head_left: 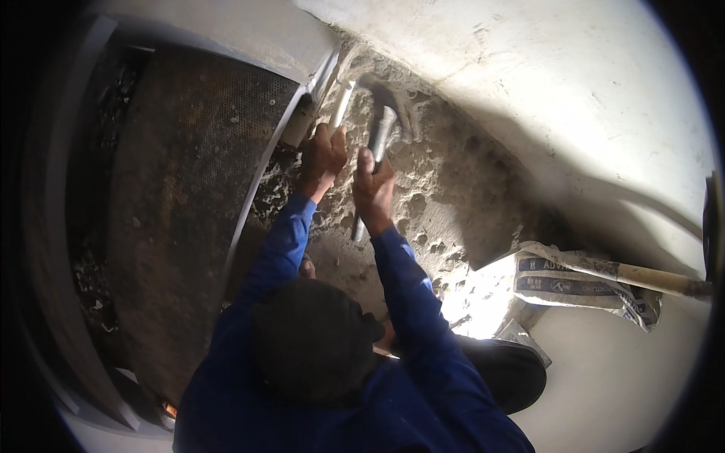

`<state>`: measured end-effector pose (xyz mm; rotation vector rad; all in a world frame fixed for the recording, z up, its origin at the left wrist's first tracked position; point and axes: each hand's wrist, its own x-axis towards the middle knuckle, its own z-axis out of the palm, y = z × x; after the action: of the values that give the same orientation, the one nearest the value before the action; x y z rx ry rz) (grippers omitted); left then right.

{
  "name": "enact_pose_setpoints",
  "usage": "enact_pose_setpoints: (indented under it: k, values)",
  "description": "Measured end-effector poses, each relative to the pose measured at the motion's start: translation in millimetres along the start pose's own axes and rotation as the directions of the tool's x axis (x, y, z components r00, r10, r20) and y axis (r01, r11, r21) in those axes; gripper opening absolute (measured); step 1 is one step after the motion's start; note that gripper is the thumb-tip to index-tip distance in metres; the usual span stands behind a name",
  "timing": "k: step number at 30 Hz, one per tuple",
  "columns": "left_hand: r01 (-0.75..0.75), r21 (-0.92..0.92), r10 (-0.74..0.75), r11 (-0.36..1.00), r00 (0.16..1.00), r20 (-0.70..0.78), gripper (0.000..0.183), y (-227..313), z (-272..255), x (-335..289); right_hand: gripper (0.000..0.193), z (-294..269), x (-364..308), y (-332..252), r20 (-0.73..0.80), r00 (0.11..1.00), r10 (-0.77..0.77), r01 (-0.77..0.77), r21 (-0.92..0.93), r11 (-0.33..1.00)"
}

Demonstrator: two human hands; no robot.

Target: The person uses a hammer and chisel to chip away concrete from a floor area next to a metal grate. They repeatedly strike the chisel to break up the material and occasionally clear debris by hand.

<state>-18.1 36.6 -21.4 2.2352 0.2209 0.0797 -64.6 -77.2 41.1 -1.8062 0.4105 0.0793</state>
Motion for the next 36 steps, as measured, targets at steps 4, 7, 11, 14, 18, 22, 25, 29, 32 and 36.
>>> enact_pose_setpoints:
  k: [4,7,11,14,18,22,25,29,32,36]
  values:
    - [0.098,-0.172,-0.095,0.98,0.995,0.028,0.039,12.0,-0.5,1.6,0.056,0.5,11.0,2.8,-0.029,0.998,-0.057,0.056,-0.032,0.998]
    - [0.153,-0.261,-0.149,0.953,0.988,0.035,0.039,18.8,2.1,1.3,0.056,-3.8,9.6,8.9,-0.042,0.999,0.023,-0.02,0.088,0.996]
    - [0.117,-0.062,-0.116,0.991,0.993,0.031,0.038,17.9,1.5,0.3,0.059,-6.7,-2.3,12.6,-0.071,0.997,0.002,0.011,0.171,0.985]
    - [0.099,0.032,-0.101,0.995,0.993,0.056,0.036,13.9,-1.8,-2.7,0.063,-8.9,-7.8,10.4,-0.027,0.997,0.076,-0.071,0.147,0.987]
    - [0.063,0.052,-0.065,0.997,0.997,0.03,0.035,12.2,-2.9,-2.2,0.063,-10.5,-6.6,6.1,0.001,0.994,0.113,-0.112,0.135,0.984]
    - [0.091,0.107,-0.097,0.99,0.993,0.059,0.033,11.7,-3.9,-0.7,0.063,-12.7,-7.4,3.6,0.001,0.997,0.079,-0.078,0.13,0.988]
    - [0.06,0.089,-0.066,0.994,0.996,0.063,0.035,10.2,-6.1,-2.3,0.063,-12.6,-12.3,1.2,-0.026,1.0,0.003,0.003,0.217,0.976]
    - [0.055,0.13,-0.062,0.99,0.997,0.05,0.039,11.0,-4.6,-3.0,0.063,-4.6,-6.7,-1.3,-0.032,0.999,0.001,0.007,0.224,0.974]
    - [0.124,0.164,-0.133,0.979,0.99,0.041,0.04,13.7,-1.9,-1.4,0.058,1.3,8.8,0.9,-0.017,0.999,0.032,-0.032,0.0,0.999]
    - [0.141,0.108,-0.146,0.984,0.988,0.046,0.034,16.6,-2.4,-0.8,0.06,-4.8,13.3,6.7,0.042,0.993,0.114,-0.117,0.082,0.99]
